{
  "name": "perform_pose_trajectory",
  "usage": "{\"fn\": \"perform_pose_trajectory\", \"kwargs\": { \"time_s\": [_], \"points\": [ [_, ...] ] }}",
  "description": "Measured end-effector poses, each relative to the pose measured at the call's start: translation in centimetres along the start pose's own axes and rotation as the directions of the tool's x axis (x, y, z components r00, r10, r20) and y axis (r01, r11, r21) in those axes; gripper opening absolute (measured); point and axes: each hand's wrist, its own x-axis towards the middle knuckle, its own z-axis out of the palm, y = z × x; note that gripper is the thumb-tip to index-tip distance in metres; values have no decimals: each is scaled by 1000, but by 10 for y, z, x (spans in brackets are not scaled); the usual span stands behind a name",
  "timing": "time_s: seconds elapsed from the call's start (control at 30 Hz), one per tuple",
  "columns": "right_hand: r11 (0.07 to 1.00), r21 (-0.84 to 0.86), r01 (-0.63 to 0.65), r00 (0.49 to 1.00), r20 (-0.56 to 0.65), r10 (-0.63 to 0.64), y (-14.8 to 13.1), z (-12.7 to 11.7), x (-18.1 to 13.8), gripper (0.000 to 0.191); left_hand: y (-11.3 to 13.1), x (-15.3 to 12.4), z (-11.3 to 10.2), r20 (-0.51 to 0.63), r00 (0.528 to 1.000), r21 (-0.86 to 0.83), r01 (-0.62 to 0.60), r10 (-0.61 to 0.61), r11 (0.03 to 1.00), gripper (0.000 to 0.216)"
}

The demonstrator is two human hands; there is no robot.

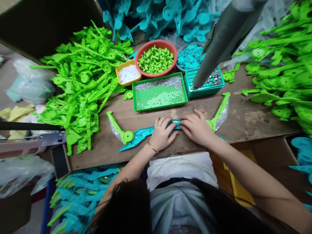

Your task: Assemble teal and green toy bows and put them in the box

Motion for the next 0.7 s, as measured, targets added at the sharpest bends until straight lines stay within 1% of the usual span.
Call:
{"fn": "perform_pose_trajectory", "kwargs": {
  "time_s": [0.1,0.23,0.43,0.57,0.7],
  "points": [
    [1000,26,5,1000,-8,-5,1,3,0,16,0,0,0,5,1000,-12,4,-4,1000,31],
    [999,49,-3,1000,15,2,2,3,0,17,0,1,0,29,999,-35,15,-14,999,28],
    [999,44,-7,1000,28,6,0,0,3,17,-1,0,0,47,999,-38,9,-7,999,26],
    [999,34,0,1000,6,0,1,1,3,17,-1,0,1,62,998,-47,26,-23,999,28],
    [1000,5,8,1000,26,-8,2,1,3,19,-1,0,2,69,997,-46,19,-16,999,32]
  ]
}}
